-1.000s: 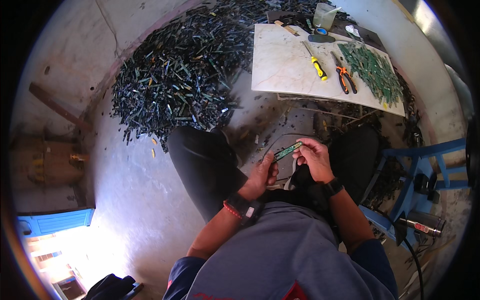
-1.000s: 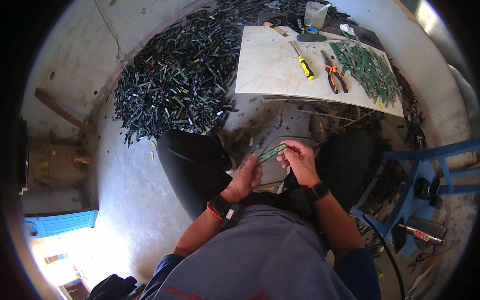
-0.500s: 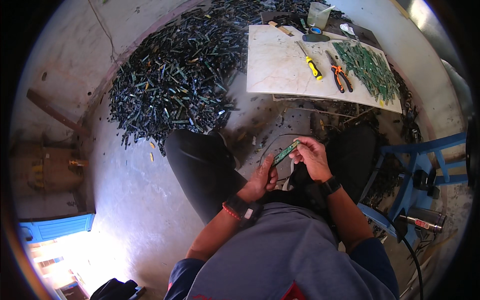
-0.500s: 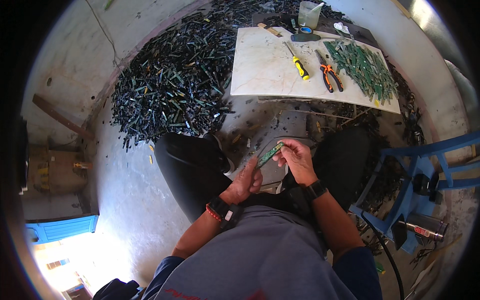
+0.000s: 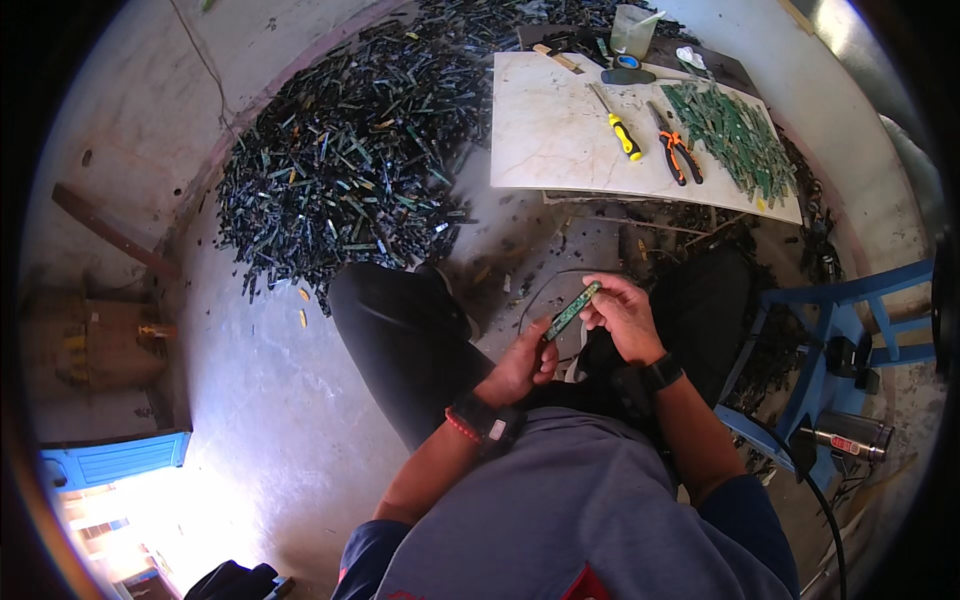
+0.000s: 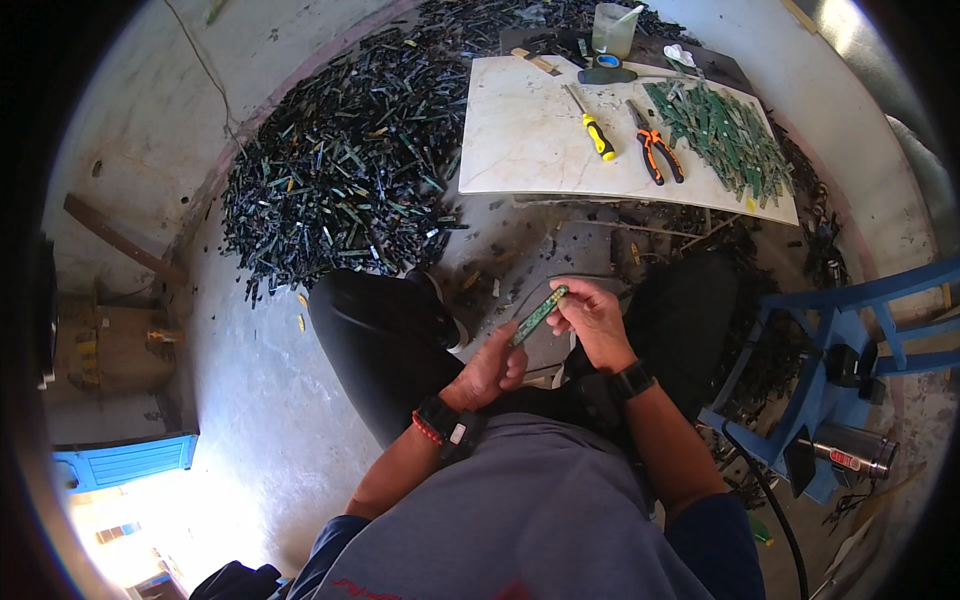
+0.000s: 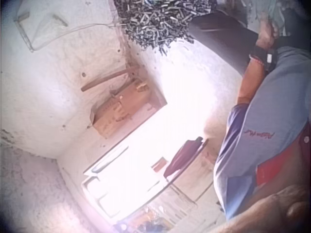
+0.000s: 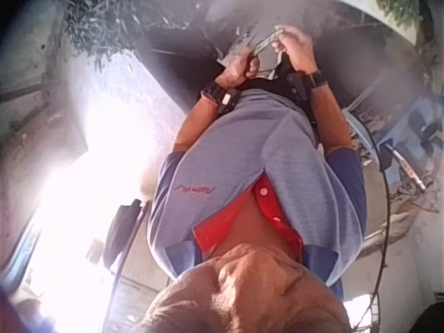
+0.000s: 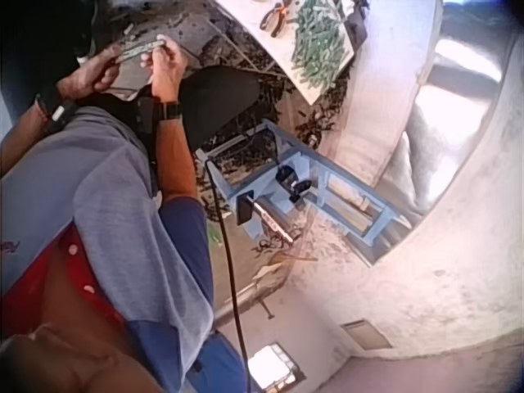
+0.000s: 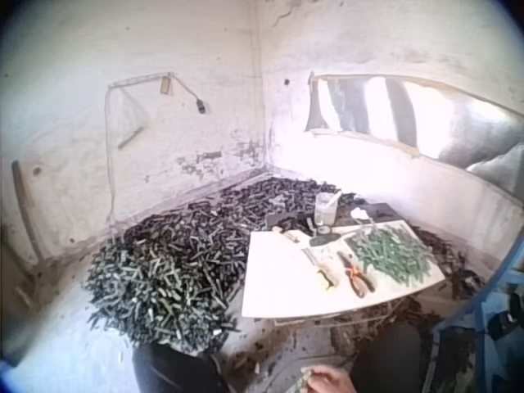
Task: The person sits on the floor and uses a screwdriver and pliers to disassemble small green electronic components. They remove screws and strip wires from the items, placing the processed parts onto a white board.
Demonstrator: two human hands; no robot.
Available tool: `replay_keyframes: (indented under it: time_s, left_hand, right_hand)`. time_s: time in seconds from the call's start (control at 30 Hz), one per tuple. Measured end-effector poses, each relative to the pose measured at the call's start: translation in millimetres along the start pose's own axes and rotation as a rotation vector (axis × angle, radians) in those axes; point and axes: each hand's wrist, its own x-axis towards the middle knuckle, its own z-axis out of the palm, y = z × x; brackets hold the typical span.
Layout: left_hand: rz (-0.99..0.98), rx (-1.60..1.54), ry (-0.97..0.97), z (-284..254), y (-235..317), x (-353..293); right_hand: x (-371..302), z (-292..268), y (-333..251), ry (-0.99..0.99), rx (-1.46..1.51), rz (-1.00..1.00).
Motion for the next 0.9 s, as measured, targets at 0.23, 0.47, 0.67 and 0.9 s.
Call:
replay_keyframes:
  time_s: [0.23,0.47,0.67,0.9]
  left_hand:
    - [0.004,-0.012,0.030,2.0,0.2,0.4]
    - [0.047,0.067,0.049,6.8,4.7,-3.2]
    - [0.049,0.120,0.050,2.8,2.4,-1.7]
    - [0.061,0.149,0.046,5.9,1.9,-2.5]
  right_hand:
    - [1.7,-4.4,3.7,-0.007,-0.009,0.018]
    - [-4.3,1.9,4.1,-0.007,-0.022,0.044]
    - [-4.5,1.6,3.2,-0.061,-0.005,0.063]
    - [-3.7,-3.8,5.5,-0.076,0.017,0.074]
